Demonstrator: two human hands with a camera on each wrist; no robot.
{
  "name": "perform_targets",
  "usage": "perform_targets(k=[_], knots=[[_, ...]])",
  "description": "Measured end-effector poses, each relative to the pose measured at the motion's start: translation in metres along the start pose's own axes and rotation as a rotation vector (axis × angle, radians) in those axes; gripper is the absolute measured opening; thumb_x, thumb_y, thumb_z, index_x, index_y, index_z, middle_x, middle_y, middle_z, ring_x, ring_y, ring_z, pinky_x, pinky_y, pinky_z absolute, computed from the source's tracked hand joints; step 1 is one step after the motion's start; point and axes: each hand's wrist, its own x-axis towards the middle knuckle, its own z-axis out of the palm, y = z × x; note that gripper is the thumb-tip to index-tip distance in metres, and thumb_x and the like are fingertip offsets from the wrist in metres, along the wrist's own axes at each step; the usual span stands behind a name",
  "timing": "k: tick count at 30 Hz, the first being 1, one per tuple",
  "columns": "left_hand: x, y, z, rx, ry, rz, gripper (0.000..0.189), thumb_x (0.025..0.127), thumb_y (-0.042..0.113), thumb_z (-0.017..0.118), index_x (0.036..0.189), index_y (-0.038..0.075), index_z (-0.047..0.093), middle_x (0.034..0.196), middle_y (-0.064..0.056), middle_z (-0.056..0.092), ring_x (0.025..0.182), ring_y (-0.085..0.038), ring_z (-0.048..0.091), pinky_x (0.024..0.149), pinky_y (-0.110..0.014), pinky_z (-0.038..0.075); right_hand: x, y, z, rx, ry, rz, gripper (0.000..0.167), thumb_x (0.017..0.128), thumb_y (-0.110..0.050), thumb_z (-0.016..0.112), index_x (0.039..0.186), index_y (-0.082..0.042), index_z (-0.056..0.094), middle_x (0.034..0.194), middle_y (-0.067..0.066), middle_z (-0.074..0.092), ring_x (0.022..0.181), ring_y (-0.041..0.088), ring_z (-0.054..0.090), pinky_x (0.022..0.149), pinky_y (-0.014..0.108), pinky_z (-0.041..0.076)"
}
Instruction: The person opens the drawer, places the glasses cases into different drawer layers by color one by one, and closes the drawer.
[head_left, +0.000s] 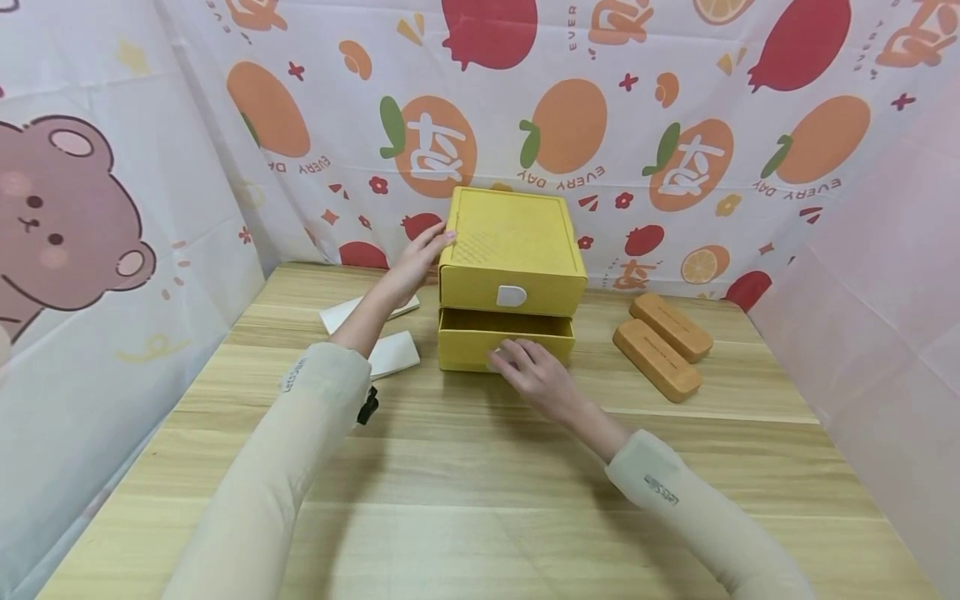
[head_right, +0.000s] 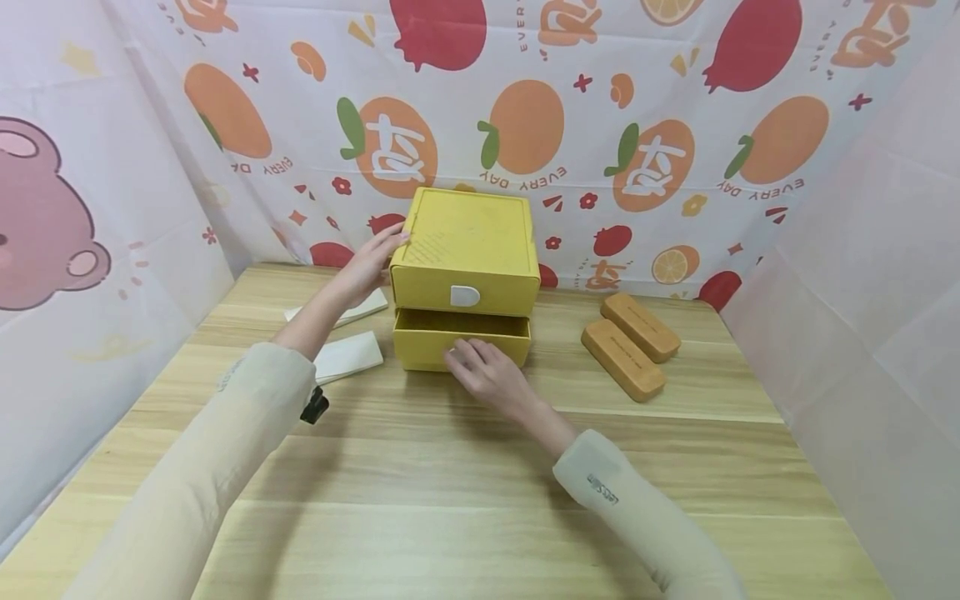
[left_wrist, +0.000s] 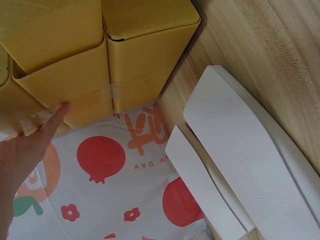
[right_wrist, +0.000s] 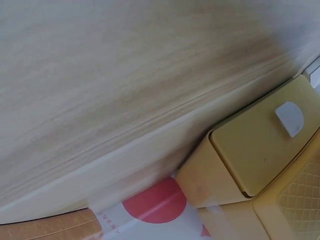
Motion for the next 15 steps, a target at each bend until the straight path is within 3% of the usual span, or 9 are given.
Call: perform_targets(k=[5, 10, 15], knots=[[-0.008, 0.008, 0.004, 0.007, -0.003, 0.000, 0.062, 0.096, 0.032, 0.042, 0.148, 0.014, 0.014, 0.132, -0.021, 0.041, 0.099, -0.023, 0.054, 0.078, -0.033, 0.047, -0.001, -0.004, -0.005, -0.010, 0.007, -0.018, 0.034, 0.099, 0.000, 0.033, 0.111, -0.003, 0.065, 0.105, 0.016, 0.057, 0.093, 0.027, 0.054, 0.084, 0.032, 0.046], [-0.007, 0.007, 0.004, 0.009, -0.002, 0.001, 0.061, 0.097, 0.032, 0.041, 0.148, 0.014, 0.014, 0.131, -0.021, 0.043, 0.095, -0.020, 0.055, 0.074, -0.030, 0.048, -0.004, -0.009, -0.011, -0.015, 0.013, -0.029, 0.037, 0.098, 0.002, 0.031, 0.112, -0.003, 0.065, 0.105, 0.016, 0.057, 0.093, 0.027, 0.054, 0.084, 0.032, 0.046], [-0.001, 0.003, 0.002, -0.001, 0.005, 0.001, 0.061, 0.097, 0.032, 0.042, 0.148, 0.014, 0.015, 0.129, -0.022, 0.044, 0.093, -0.019, 0.056, 0.072, -0.029, 0.049, -0.005, -0.015, -0.014, -0.039, 0.064, -0.038, 0.032, 0.097, 0.001, 0.037, 0.108, -0.004, 0.067, 0.102, 0.014, 0.058, 0.091, 0.025, 0.056, 0.081, 0.030, 0.047]])
